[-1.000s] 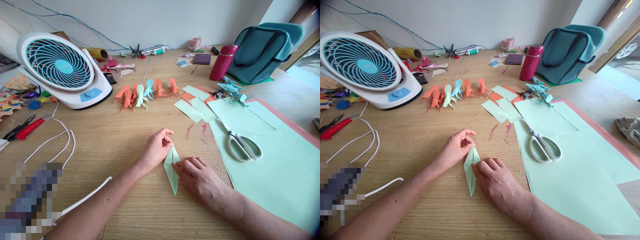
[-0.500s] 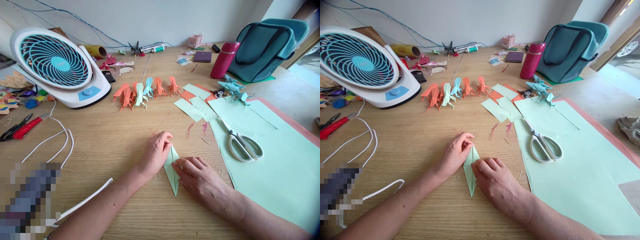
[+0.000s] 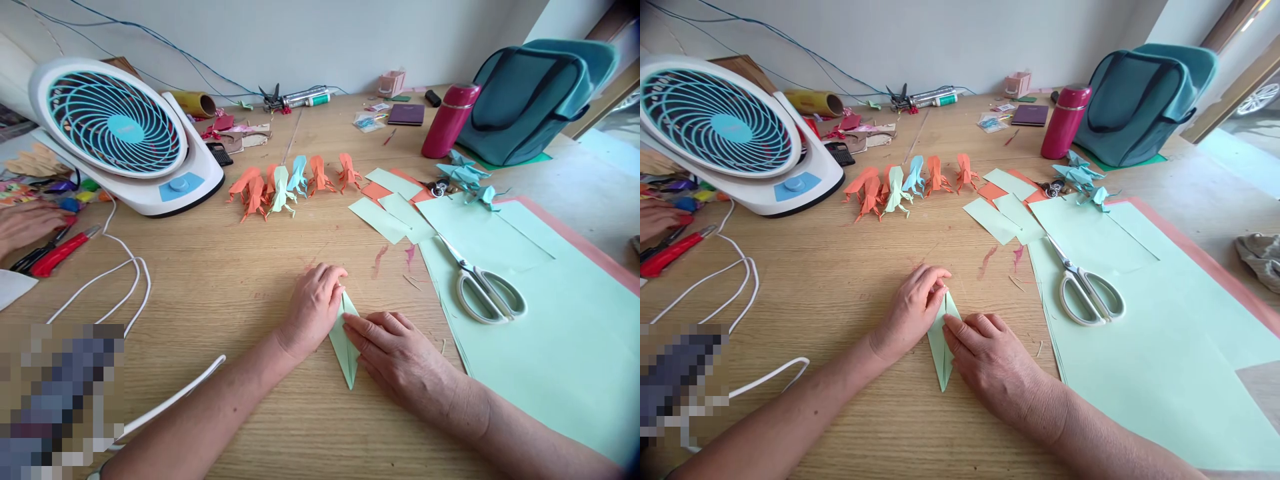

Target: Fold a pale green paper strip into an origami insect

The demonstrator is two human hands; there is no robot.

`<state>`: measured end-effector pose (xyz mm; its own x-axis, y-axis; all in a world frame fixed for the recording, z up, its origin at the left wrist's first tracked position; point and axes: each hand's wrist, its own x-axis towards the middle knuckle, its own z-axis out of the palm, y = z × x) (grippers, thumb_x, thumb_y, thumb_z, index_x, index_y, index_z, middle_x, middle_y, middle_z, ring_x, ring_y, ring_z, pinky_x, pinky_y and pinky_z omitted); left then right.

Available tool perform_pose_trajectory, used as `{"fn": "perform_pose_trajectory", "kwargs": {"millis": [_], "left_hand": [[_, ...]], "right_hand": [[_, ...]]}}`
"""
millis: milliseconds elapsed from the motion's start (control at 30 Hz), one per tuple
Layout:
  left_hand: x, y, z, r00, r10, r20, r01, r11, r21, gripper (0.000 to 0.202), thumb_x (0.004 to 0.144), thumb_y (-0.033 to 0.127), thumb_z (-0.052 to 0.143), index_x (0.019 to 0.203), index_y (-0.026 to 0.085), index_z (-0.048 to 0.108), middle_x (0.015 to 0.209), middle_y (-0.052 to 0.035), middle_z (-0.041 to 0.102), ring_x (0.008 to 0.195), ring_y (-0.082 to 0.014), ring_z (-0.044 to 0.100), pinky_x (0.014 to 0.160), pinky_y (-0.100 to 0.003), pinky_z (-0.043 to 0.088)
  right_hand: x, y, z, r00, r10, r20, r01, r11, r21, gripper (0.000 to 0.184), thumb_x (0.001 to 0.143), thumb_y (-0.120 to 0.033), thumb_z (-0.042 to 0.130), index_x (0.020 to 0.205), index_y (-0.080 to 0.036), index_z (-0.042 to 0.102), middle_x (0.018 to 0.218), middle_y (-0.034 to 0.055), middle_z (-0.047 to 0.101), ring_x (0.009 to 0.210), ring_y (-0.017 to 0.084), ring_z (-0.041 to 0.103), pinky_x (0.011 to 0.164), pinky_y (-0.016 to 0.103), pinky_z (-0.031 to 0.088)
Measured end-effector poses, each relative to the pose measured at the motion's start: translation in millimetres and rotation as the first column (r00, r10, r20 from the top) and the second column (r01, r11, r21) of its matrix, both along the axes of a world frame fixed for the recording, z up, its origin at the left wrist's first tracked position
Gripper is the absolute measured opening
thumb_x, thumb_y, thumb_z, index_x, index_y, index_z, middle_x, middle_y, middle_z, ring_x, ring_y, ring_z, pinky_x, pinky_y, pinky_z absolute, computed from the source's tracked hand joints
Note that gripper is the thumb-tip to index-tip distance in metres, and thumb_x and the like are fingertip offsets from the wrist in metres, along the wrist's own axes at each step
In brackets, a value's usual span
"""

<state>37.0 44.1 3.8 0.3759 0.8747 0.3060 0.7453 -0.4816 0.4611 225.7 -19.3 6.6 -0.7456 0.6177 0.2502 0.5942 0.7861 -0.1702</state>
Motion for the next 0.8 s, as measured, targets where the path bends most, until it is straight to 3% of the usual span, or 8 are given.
{"fn": "perform_pose_trajectory", "kwargs": {"millis": [100,167,267,367,433,600,800], "left_hand": [[-11,-13,4.8,0.997,-0.073,-0.03,0.076,0.992,0.097,0.023,0.096,0.007,0.044,0.109,0.018,0.06,0.101,-0.0063,0.069,0.097,-0.0215,0.064,0.09,-0.038,0.049],[-21,-26,6.3,0.978,-0.192,-0.077,0.203,0.965,0.168,0.03,0.097,0.004,0.042,0.117,0.018,0.06,0.111,-0.0064,0.071,0.103,-0.0197,0.065,0.095,-0.038,0.049],[-36,-47,4.7,0.889,-0.393,-0.234,0.432,0.89,0.145,0.044,0.099,0.008,0.039,0.143,0.013,0.044,0.141,-0.0124,0.06,0.136,-0.0229,0.05,0.115,-0.042,0.039],[-43,-59,1.3,0.841,-0.407,-0.357,0.444,0.895,0.026,0.059,0.103,0.027,0.041,0.156,0.009,0.021,0.154,-0.0164,0.044,0.147,-0.025,0.036,0.12,-0.044,0.034],[-44,-64,-0.1,0.819,-0.408,-0.402,0.436,0.9,-0.025,0.07,0.102,0.038,0.043,0.158,0.007,0.014,0.159,-0.0184,0.034,0.15,-0.0275,0.028,0.121,-0.045,0.031],[-40,-70,0.3,0.794,-0.397,-0.46,0.403,0.911,-0.089,0.088,0.095,0.051,0.054,0.157,0.003,0.015,0.163,-0.0211,0.021,0.153,-0.032,0.014,0.124,-0.047,0.022],[-34,-76,0.5,0.791,-0.352,-0.501,0.341,0.933,-0.118,0.09,0.092,0.058,0.056,0.155,0.002,0.023,0.163,-0.0213,0.019,0.153,-0.0338,0.015,0.123,-0.046,0.02]], "right_hand": [[0,0,-1.0,1.0,0.001,0.002,-0.001,1.0,0.015,0.031,0.098,-0.013,0.044,0.122,-0.009,0.064,0.135,0.013,0.062,0.098,0.026,0.056,0.077,0.041,0.049],[0,0,-2.8,1.0,0.002,0.007,-0.002,1.0,0.023,0.029,0.098,-0.013,0.046,0.12,-0.01,0.064,0.133,0.0131,0.063,0.099,0.026,0.056,0.078,0.04,0.049],[0,1,-6.0,1.0,0.003,0.017,-0.003,1.0,0.029,0.027,0.096,-0.013,0.05,0.119,-0.012,0.065,0.128,0.0137,0.065,0.1,0.026,0.057,0.079,0.04,0.049],[1,0,-6.6,1.0,0.004,0.025,-0.004,1.0,0.014,0.029,0.095,-0.013,0.051,0.121,-0.013,0.064,0.13,0.0139,0.064,0.101,0.026,0.058,0.08,0.041,0.05],[0,-1,-5.0,1.0,-0.002,0.019,0.002,1.0,-0.002,0.03,0.095,-0.014,0.051,0.123,-0.013,0.064,0.132,0.0139,0.063,0.102,0.025,0.058,0.082,0.041,0.051],[-1,-1,-0.2,0.999,-0.034,-0.008,0.034,0.999,-0.006,0.036,0.096,-0.015,0.051,0.13,-0.011,0.06,0.128,0.0152,0.064,0.103,0.025,0.061,0.083,0.041,0.053],[0,-1,1.0,0.999,0.01,-0.037,-0.008,0.998,0.068,0.033,0.098,-0.011,0.044,0.126,-0.006,0.061,0.126,0.0186,0.066,0.108,0.027,0.062,0.083,0.042,0.054]]}}
